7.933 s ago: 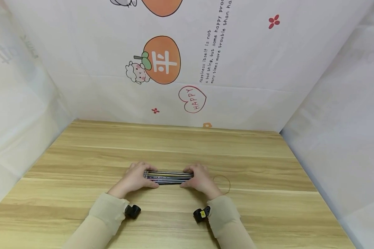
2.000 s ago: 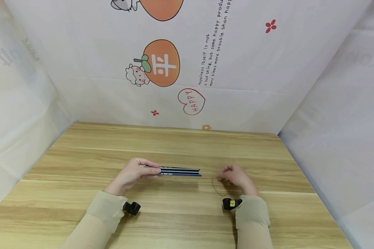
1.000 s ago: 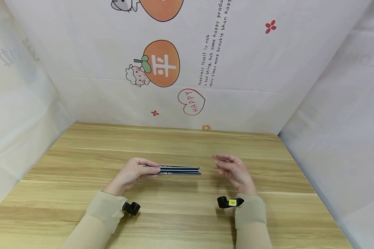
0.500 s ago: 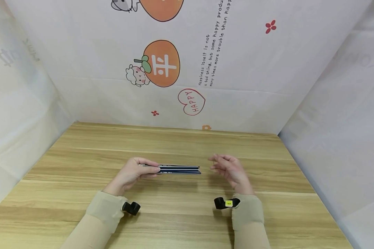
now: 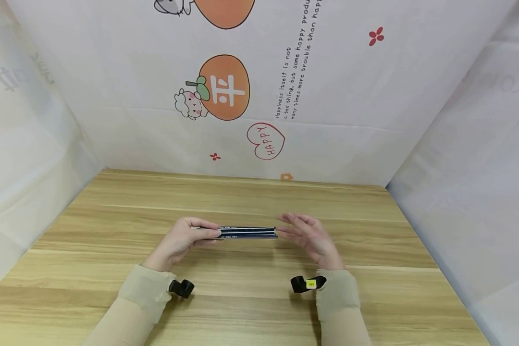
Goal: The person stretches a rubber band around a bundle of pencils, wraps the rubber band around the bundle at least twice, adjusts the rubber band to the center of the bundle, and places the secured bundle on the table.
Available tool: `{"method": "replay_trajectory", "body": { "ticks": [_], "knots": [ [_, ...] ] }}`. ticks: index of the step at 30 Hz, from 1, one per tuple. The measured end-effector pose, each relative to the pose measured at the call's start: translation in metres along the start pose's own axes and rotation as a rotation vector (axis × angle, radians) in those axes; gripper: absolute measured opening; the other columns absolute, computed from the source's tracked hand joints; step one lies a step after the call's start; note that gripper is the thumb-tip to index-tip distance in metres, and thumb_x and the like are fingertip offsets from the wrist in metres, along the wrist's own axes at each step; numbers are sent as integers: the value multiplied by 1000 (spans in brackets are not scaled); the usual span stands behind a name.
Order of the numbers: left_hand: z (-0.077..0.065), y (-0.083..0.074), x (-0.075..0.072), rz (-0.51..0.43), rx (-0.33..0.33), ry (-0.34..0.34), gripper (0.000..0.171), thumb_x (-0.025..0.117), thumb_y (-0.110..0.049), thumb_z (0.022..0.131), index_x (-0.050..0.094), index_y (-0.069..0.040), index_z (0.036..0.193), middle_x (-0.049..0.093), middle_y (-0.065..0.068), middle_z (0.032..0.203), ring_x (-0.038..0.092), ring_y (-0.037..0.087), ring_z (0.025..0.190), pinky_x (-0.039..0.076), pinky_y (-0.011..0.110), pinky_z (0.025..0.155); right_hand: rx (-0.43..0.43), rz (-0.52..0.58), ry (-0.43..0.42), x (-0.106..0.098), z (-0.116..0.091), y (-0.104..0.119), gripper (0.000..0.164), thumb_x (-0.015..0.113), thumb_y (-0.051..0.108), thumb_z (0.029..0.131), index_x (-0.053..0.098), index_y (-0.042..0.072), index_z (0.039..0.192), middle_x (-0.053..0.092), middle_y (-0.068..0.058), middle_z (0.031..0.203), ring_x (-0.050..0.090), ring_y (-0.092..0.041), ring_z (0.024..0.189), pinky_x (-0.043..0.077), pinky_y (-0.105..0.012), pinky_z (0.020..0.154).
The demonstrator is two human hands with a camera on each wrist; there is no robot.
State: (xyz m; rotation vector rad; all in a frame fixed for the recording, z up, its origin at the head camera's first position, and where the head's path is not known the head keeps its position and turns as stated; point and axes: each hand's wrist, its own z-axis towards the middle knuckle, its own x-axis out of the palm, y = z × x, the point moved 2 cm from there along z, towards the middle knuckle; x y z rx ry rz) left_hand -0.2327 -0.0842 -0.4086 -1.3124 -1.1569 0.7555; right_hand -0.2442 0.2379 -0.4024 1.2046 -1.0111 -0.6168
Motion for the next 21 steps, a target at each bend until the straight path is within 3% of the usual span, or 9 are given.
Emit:
{"method": "replay_trajectory", "body": {
  "ticks": [7, 12, 16, 21],
  "knots": [
    [-1, -1, 0, 21, 2, -17, 36, 75, 2, 83, 64, 17, 114, 75, 10, 95, 75, 20, 84, 59, 41, 90, 16, 0, 8, 9, 0, -1, 28, 45, 14, 106, 61, 12, 129, 66, 3, 130, 67, -18, 113, 56, -40, 99],
    [0, 0, 0, 17, 10, -15, 34, 76, 1, 83, 66, 15, 113, 75, 11, 96, 75, 17, 83, 59, 39, 90, 11, -32, 72, 17, 4, -6, 44, 49, 7, 103, 41, 2, 146, 53, -3, 142, 54, -18, 128, 51, -54, 103],
    [-1, -1, 2, 9, 9, -18, 35, 75, 3, 83, 65, 16, 114, 75, 11, 95, 75, 19, 83, 59, 39, 90, 16, -69, 120, 25, 7, -10, 46, 53, 2, 100, 45, 12, 144, 47, -11, 148, 48, -25, 134, 44, -63, 106],
    [-1, -2, 5, -15, 9, -19, 35, 75, 5, 83, 65, 17, 113, 75, 13, 94, 75, 20, 82, 62, 33, 84, 25, -104, 159, 36, 10, -13, 48, 58, 1, 97, 49, 16, 141, 48, -14, 146, 60, -29, 123, 38, -69, 105]
  ]
}}
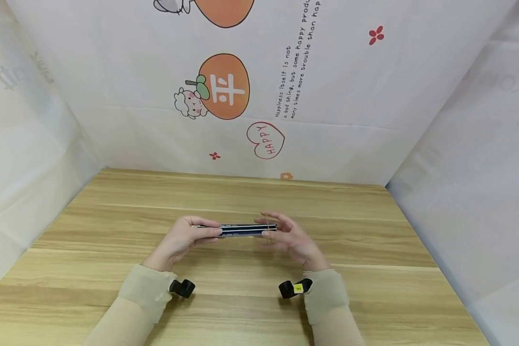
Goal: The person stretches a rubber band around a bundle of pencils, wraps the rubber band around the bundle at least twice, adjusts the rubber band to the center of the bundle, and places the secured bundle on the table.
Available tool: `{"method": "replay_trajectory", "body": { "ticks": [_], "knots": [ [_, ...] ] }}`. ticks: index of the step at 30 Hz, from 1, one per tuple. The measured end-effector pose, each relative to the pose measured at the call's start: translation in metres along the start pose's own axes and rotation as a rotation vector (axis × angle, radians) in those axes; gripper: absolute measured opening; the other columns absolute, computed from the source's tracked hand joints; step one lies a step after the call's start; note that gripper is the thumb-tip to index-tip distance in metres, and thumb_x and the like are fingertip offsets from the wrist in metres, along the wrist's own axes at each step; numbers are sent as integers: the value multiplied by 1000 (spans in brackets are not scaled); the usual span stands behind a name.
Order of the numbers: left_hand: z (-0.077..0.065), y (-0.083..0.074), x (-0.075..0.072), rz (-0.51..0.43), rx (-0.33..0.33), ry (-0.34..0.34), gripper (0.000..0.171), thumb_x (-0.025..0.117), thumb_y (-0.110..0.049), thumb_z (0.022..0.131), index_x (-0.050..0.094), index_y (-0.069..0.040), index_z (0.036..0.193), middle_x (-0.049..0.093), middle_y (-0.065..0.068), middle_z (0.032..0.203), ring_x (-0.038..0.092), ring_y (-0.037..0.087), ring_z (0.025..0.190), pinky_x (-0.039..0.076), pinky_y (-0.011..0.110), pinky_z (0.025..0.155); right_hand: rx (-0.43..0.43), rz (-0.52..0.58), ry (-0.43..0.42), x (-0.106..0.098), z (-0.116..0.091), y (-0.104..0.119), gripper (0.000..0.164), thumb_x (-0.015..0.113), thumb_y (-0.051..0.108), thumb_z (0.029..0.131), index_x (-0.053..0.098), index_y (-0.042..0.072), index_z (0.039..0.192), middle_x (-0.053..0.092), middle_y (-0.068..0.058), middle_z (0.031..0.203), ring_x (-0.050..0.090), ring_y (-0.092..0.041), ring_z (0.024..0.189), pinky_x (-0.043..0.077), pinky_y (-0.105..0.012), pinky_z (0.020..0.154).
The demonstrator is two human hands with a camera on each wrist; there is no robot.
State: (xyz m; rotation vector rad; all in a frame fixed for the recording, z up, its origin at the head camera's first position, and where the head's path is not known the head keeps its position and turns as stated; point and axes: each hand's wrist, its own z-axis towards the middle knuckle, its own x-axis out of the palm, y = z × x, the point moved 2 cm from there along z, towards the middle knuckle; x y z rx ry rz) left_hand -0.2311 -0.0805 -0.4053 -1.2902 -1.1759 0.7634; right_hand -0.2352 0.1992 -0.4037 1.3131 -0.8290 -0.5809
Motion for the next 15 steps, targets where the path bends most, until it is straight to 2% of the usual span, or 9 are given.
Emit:
{"method": "replay_trajectory", "body": {
  "ticks": [4, 10, 12, 15],
  "knots": [
    [0, 0, 1, -10, 1, 14, 35, 75, 5, 82, 65, 18, 112, 75, 16, 96, 75, 19, 81, 62, 30, 81, 7, -4, 8, 7, 3, -2, 49, 60, 0, 96, 49, 17, 140, 42, -22, 149, 63, -27, 119, 38, -70, 104],
    [0, 0, 3, -4, 9, 33, 36, 76, 4, 82, 65, 18, 113, 74, 18, 98, 74, 18, 83, 61, 34, 84, -1, -38, 18, 11, 6, -4, 48, 61, 0, 94, 51, 20, 137, 27, -38, 152, 64, -26, 117, 41, -67, 103],
    [0, 0, 3, -3, 13, 35, 36, 76, 4, 82, 65, 18, 113, 74, 17, 98, 74, 18, 83, 61, 35, 85, -15, -41, 27, 11, 7, -4, 49, 61, -1, 94, 52, 20, 137, 28, -38, 151, 64, -26, 117, 42, -67, 103],
    [0, -1, 4, -6, 17, 33, 36, 75, 4, 83, 64, 19, 113, 74, 17, 98, 75, 18, 82, 61, 34, 85, -32, -34, 39, 11, 7, -5, 48, 61, -1, 94, 53, 21, 136, 39, -29, 149, 65, -27, 117, 46, -64, 102]
  ]
}}
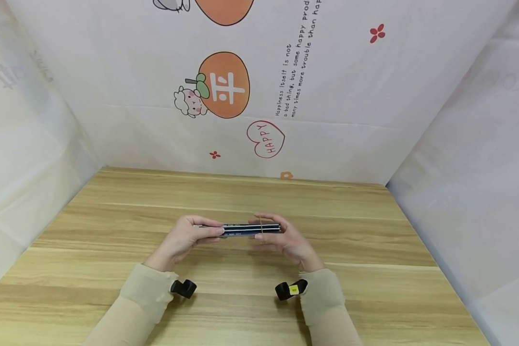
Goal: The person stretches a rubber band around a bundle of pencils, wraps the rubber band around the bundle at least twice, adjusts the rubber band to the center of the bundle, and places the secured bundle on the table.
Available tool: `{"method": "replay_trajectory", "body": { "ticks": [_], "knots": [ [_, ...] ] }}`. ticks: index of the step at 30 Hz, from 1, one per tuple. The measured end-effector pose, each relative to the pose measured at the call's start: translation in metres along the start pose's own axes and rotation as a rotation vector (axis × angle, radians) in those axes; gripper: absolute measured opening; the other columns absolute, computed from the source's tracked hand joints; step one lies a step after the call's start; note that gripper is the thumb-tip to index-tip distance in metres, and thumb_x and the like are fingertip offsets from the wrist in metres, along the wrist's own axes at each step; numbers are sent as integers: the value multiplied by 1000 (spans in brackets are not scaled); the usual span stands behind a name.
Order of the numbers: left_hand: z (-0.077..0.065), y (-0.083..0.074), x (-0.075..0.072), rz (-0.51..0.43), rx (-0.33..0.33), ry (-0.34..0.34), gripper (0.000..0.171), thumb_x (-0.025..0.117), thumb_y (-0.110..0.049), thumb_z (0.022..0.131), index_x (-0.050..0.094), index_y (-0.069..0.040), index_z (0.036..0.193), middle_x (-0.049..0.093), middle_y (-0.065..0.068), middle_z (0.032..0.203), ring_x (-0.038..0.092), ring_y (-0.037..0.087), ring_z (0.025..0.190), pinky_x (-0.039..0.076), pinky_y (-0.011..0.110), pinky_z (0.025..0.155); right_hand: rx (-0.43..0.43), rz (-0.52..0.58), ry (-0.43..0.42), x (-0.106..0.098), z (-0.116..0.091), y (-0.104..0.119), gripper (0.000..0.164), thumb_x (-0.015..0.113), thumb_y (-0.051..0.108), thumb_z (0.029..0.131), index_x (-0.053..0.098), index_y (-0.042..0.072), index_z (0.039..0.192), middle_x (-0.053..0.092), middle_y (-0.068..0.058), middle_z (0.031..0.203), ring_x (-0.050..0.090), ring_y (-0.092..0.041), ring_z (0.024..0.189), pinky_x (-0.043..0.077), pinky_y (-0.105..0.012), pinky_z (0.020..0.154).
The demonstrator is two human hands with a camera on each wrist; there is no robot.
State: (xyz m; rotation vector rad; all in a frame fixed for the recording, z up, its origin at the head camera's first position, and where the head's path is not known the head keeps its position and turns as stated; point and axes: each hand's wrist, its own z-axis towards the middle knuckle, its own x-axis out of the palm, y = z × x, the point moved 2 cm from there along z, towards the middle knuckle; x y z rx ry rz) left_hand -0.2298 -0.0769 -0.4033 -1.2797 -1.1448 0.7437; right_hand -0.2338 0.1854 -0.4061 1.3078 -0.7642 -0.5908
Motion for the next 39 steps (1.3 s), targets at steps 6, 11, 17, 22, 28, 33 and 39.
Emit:
{"method": "replay_trajectory", "body": {
  "ticks": [6, 11, 17, 22, 28, 33, 39],
  "knots": [
    [-2, -3, 2, -21, 3, -8, 36, 74, 5, 83, 63, 19, 115, 74, 16, 98, 75, 17, 81, 62, 29, 80, -6, 5, 22, 0, 2, -2, 50, 63, -1, 93, 52, 19, 138, 55, -7, 137, 65, -26, 117, 46, -61, 103],
    [-3, -5, 4, -46, 4, -18, 36, 74, 5, 83, 63, 19, 114, 74, 15, 98, 75, 17, 81, 62, 28, 81, -12, -25, 15, 1, 5, -3, 61, 62, -2, 93, 35, -5, 148, 57, -2, 137, 62, -31, 121, 45, -61, 104],
    [-6, -9, 8, -72, 12, -41, 31, 72, 8, 83, 65, 17, 111, 73, 17, 101, 75, 19, 82, 61, 28, 81, -100, 8, 15, 4, 5, -4, 57, 55, -3, 97, 29, -16, 146, 59, 3, 138, 65, -20, 118, 49, -47, 106],
    [-8, -10, 13, -99, 25, -27, 27, 72, 9, 83, 67, 16, 108, 73, 17, 101, 75, 20, 84, 62, 29, 81, -171, 65, -80, 9, 6, -8, 37, 53, 0, 99, 57, -1, 136, 62, 2, 134, 62, -14, 120, 53, -45, 103],
    [-9, -10, 21, -89, 38, 3, 30, 73, 7, 83, 66, 18, 110, 73, 16, 101, 74, 19, 85, 62, 31, 83, -167, 146, -253, 14, 6, -14, 30, 47, 9, 105, 73, 18, 115, 70, 3, 123, 66, -12, 113, 58, -36, 95],
    [-8, -4, 27, -174, 58, 10, 15, 70, 9, 85, 75, 3, 98, 72, 18, 104, 75, 21, 85, 62, 30, 82, -64, 308, -379, 21, 11, -14, 33, 41, 24, 108, 73, 18, 106, 72, 3, 115, 69, -9, 104, 59, -23, 90],
    [-5, 3, 34, -324, 73, -4, 24, 63, 11, 89, 78, -8, 87, 74, 14, 99, 75, 22, 84, 61, 25, 79, -129, 678, -386, 33, 19, -17, 45, 40, 37, 105, 74, 8, 108, 73, -4, 114, 71, -16, 104, 55, -22, 96]
  ]
}}
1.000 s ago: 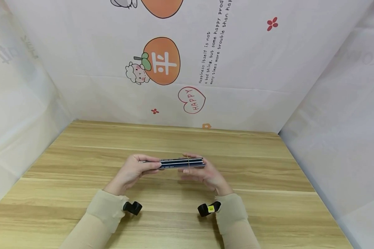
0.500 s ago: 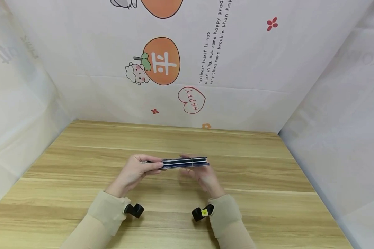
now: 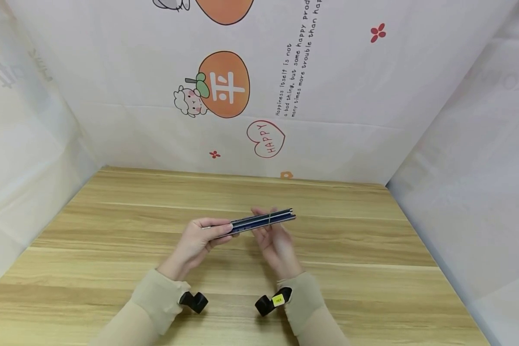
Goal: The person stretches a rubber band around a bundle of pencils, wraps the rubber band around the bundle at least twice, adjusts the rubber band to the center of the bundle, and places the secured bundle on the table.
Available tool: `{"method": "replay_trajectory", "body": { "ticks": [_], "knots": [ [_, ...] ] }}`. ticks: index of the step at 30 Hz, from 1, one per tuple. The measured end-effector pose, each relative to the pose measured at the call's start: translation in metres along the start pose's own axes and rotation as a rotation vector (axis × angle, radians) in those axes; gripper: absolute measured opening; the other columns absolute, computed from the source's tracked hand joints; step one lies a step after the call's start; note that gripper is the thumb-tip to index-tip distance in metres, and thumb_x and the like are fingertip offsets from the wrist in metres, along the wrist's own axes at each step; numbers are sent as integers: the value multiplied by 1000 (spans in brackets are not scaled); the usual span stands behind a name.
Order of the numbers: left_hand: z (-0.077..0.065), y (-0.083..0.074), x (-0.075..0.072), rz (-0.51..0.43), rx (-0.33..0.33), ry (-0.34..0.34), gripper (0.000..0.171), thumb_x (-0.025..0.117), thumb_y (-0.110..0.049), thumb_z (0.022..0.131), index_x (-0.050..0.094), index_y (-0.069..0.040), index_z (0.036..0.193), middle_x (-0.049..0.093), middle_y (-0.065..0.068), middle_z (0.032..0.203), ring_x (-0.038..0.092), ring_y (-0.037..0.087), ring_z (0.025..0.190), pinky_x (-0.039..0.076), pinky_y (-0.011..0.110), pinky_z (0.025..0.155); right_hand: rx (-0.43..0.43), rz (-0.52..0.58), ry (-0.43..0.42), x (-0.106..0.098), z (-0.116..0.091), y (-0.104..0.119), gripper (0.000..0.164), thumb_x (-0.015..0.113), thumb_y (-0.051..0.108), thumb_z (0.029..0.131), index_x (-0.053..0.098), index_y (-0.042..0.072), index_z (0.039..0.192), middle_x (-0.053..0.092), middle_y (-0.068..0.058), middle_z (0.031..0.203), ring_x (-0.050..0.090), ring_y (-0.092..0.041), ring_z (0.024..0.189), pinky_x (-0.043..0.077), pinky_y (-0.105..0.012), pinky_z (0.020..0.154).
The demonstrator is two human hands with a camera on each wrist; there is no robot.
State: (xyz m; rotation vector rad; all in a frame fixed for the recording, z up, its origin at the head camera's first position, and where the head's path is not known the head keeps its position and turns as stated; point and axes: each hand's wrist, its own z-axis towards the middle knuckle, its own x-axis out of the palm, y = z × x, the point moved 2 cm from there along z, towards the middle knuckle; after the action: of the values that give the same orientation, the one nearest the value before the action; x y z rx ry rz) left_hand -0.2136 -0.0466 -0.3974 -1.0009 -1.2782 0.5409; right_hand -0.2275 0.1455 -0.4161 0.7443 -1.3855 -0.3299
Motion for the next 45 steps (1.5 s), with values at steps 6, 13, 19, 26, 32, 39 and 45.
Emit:
{"method": "replay_trajectory", "body": {
  "ticks": [6, 13, 19, 26, 32, 39, 45],
  "knots": [
    [2, 5, 3, -107, -7, -74, 25, 61, 11, 91, 77, -7, 86, 75, 13, 93, 76, 21, 82, 61, 21, 77, -99, 122, -25, 7, -2, -10, 45, 43, 40, 103, 61, 5, 125, 68, -6, 125, 68, -17, 111, 55, -19, 95],
    [2, 4, 3, -172, -12, -152, 21, 62, 10, 91, 76, -5, 89, 73, 15, 99, 76, 22, 80, 60, 18, 75, -384, -11, -47, 10, -3, -10, 42, 47, 41, 99, 58, 16, 132, 64, 1, 131, 66, -14, 115, 50, -24, 105],
    [-2, -6, 1, -177, -20, -165, 21, 62, 9, 91, 78, -4, 91, 73, 14, 99, 76, 22, 80, 60, 18, 74, -602, -180, -12, 5, -4, 4, 29, 54, 14, 101, 63, 9, 128, 58, -1, 140, 63, -16, 119, 49, -31, 108],
    [-4, -16, -1, -126, -24, -184, 16, 67, 9, 88, 75, 2, 101, 74, 14, 96, 76, 23, 78, 61, 19, 73, -706, -509, 79, 1, -8, 26, 59, 63, -1, 93, 44, 7, 148, 53, 2, 147, 59, -11, 126, 51, -21, 102],
    [-4, -19, -1, -16, 5, -184, 14, 70, 8, 87, 77, -3, 93, 75, 13, 94, 76, 24, 78, 62, 24, 76, -701, -841, 93, 3, -11, 41, 61, 68, -5, 88, 47, 0, 145, 64, -1, 133, 59, -10, 123, 56, -16, 88],
    [-4, -25, -6, 222, 28, -167, 29, 73, 6, 84, 67, 16, 110, 74, 16, 97, 75, 22, 78, 63, 32, 79, -574, -1114, 69, 6, -13, 44, 53, 72, -2, 87, 57, 4, 138, 66, 13, 127, 62, -6, 116, 56, -17, 87],
    [-7, -30, -8, 370, 5, -155, 25, 79, -1, 81, 73, 9, 103, 75, 16, 98, 75, 21, 77, 63, 37, 80, -503, -1066, 130, 5, -12, 41, 45, 68, -1, 90, 58, -3, 134, 68, 12, 125, 66, -9, 113, 60, -23, 86]
  ]
}}
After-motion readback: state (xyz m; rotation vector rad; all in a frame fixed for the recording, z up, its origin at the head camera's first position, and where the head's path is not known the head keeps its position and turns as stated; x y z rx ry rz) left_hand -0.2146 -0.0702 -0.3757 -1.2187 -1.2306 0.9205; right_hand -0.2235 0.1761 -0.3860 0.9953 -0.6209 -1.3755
